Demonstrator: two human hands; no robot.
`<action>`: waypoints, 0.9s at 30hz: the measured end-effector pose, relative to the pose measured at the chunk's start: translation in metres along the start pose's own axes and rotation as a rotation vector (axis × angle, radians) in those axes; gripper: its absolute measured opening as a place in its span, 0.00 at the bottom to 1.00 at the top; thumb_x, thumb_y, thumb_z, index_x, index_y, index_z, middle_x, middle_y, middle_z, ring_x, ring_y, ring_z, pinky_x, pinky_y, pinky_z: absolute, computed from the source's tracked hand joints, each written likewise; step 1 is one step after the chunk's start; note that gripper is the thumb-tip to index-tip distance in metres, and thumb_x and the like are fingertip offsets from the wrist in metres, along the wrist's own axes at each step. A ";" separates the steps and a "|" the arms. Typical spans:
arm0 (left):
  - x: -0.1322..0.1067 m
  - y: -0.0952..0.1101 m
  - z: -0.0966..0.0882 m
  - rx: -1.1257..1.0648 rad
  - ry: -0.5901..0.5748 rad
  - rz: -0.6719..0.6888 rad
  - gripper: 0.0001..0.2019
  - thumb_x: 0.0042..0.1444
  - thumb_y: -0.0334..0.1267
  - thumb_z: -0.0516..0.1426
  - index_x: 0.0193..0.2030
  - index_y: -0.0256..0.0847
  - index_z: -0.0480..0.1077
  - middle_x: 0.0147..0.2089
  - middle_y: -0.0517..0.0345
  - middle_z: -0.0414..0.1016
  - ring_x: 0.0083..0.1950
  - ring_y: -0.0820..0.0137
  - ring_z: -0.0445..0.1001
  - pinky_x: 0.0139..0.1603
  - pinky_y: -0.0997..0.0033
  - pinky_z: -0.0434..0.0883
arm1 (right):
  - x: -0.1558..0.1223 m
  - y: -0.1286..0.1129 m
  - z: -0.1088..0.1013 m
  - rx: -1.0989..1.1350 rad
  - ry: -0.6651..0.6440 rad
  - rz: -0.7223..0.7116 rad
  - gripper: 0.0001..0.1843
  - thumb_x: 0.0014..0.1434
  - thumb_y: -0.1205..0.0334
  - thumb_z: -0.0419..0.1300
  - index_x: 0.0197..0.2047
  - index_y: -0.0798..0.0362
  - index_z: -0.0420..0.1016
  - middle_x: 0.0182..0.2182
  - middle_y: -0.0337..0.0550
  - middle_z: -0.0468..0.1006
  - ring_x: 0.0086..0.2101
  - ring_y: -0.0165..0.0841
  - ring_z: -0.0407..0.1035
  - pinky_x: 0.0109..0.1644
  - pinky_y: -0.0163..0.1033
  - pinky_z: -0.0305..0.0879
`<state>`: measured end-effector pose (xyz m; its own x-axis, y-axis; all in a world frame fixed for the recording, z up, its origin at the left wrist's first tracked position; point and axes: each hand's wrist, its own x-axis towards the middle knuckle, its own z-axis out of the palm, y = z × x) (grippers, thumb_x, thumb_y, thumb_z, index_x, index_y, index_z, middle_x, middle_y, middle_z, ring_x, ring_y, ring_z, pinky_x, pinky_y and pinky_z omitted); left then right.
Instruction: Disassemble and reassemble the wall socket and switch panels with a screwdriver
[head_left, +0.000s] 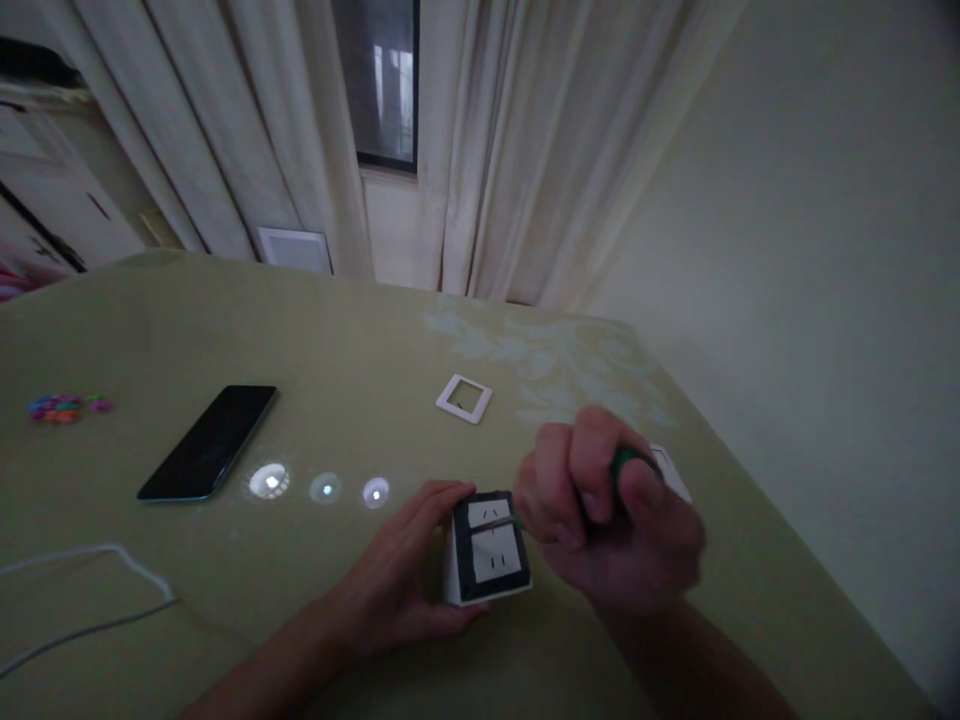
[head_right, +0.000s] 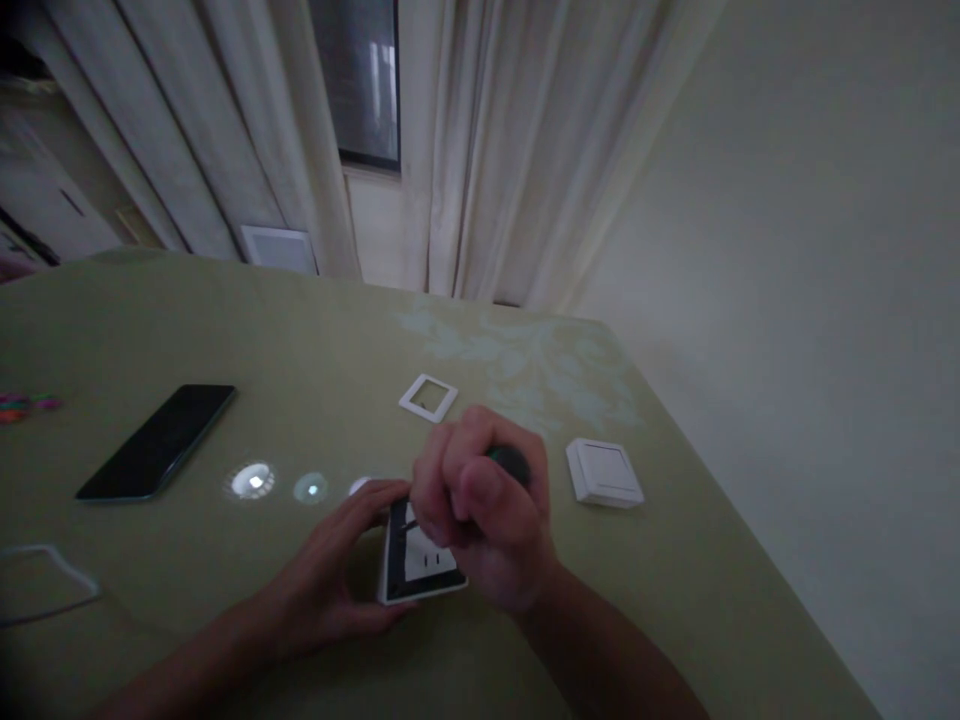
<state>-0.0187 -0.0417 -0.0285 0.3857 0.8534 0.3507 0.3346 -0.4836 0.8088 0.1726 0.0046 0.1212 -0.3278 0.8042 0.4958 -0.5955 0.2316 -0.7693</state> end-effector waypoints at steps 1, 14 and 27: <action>0.000 0.000 0.000 -0.005 -0.008 -0.002 0.47 0.55 0.40 0.73 0.77 0.55 0.56 0.71 0.44 0.71 0.70 0.46 0.74 0.69 0.41 0.77 | 0.001 0.006 0.000 0.016 -0.009 0.007 0.24 0.68 0.49 0.65 0.25 0.46 0.60 0.18 0.30 0.60 0.15 0.27 0.49 0.18 0.34 0.49; -0.002 -0.002 -0.004 0.022 -0.048 -0.031 0.46 0.56 0.40 0.72 0.77 0.54 0.56 0.72 0.44 0.71 0.70 0.46 0.74 0.68 0.43 0.77 | 0.002 0.024 -0.005 0.062 0.010 0.072 0.23 0.67 0.50 0.66 0.25 0.47 0.63 0.17 0.30 0.62 0.15 0.25 0.48 0.18 0.32 0.48; 0.000 -0.001 -0.011 0.133 -0.069 0.007 0.43 0.56 0.44 0.72 0.75 0.58 0.59 0.68 0.53 0.78 0.63 0.47 0.81 0.62 0.45 0.84 | 0.005 0.021 -0.017 -0.391 -0.222 0.024 0.16 0.65 0.45 0.67 0.38 0.47 0.72 0.34 0.39 0.71 0.33 0.34 0.66 0.36 0.40 0.66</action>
<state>-0.0282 -0.0387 -0.0244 0.4449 0.8368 0.3191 0.4412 -0.5148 0.7351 0.1711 0.0226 0.1007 -0.5127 0.6851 0.5174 -0.2781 0.4377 -0.8551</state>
